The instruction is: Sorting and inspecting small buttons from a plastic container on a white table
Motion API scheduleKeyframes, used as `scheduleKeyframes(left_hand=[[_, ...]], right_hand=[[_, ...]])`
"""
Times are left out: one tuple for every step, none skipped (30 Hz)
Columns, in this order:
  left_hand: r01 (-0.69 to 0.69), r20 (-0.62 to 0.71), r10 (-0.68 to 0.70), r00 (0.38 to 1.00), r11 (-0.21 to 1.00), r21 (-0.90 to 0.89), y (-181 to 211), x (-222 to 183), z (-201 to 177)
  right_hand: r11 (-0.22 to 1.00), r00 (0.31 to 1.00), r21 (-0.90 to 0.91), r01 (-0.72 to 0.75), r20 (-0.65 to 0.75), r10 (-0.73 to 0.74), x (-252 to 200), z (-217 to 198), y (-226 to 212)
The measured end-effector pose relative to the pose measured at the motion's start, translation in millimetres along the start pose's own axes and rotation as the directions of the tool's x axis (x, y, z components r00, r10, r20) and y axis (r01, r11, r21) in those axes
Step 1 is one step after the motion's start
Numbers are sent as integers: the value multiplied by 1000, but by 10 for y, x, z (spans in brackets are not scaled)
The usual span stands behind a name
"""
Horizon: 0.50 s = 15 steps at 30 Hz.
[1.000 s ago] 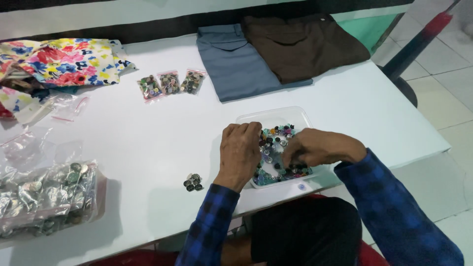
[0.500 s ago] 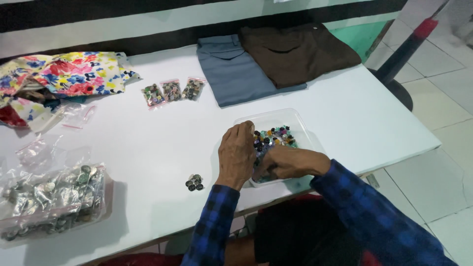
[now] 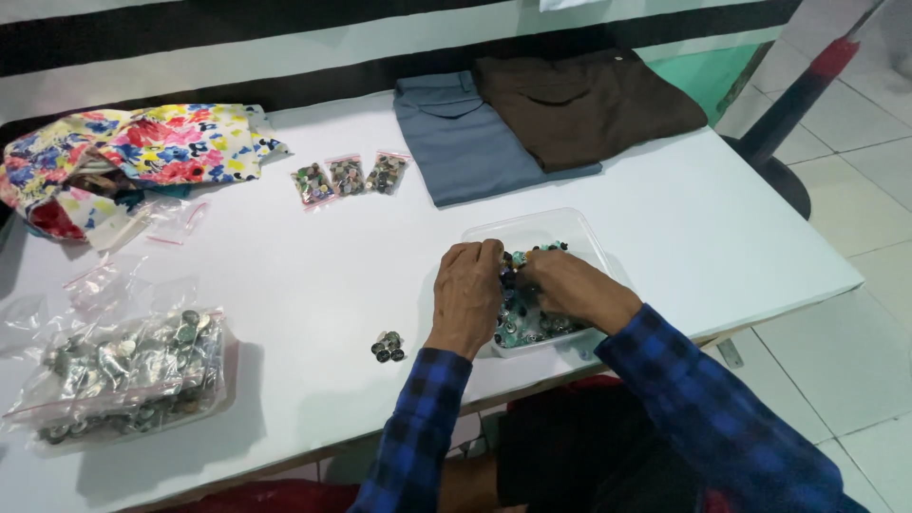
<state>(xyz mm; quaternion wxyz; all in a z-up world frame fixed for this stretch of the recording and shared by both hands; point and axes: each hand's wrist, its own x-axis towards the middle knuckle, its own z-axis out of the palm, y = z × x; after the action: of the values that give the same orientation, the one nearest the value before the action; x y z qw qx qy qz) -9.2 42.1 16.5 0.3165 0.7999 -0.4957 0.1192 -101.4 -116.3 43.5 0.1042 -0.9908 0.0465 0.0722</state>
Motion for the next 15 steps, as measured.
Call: scheduleKeyframes(left_hand=[[-4, 2, 4, 1000, 1000, -1, 31, 15, -49], [-2, 25, 2, 1000, 1000, -14, 66, 25, -87], [1, 48, 0, 999, 1000, -27, 97, 34, -123], [0, 51, 1, 999, 1000, -31, 92, 41, -112], [-21, 57, 21, 998, 1000, 0, 85, 48, -101], [-39, 62, 37, 997, 999, 33, 65, 51, -98], [-38, 64, 35, 997, 999, 32, 111, 52, -177], [-27, 83, 26, 996, 1000, 6, 152, 47, -255], [-15, 103, 17, 995, 1000, -20, 193, 43, -332], [-13, 107, 15, 994, 1000, -19, 174, 51, -304], [-16, 102, 21, 995, 999, -41, 152, 57, -278], [-17, 96, 24, 995, 998, -64, 130, 57, -248], [-13, 99, 20, 995, 998, -65, 147, 60, -297], [-13, 108, 21, 994, 997, -73, 170, 57, -342], [-12, 117, 22, 993, 997, -80, 195, 53, -390]], right_hand=[[1000, 1000, 2, -4, -2, 4, 37, 46, 102], [999, 998, -7, -53, -35, 52, 64, 100, 210], [995, 993, -14, -101, -69, 100, 93, 157, 318], [994, 992, -13, -106, -66, 105, 60, 115, 323], [993, 992, 63, -104, -66, 108, 32, 74, 326], [986, 992, 138, -97, -67, 107, 20, 33, 321], [986, 992, 138, -98, -64, 107, 12, -14, 260], [983, 990, 159, -87, -93, 103, 1, -45, 194], [981, 988, 179, -76, -122, 99, -8, -77, 130], [980, 988, 182, -77, -119, 99, -19, -73, 112], [985, 993, 171, -32, -106, 50, -29, -67, 92], [987, 996, 159, 14, -91, 0, -38, -61, 72], [987, 996, 161, 14, -86, 0, -58, -92, -9], [983, 997, 178, 33, -80, -19, -85, -121, -88], [979, 997, 196, 52, -74, -38, -114, -153, -169]])
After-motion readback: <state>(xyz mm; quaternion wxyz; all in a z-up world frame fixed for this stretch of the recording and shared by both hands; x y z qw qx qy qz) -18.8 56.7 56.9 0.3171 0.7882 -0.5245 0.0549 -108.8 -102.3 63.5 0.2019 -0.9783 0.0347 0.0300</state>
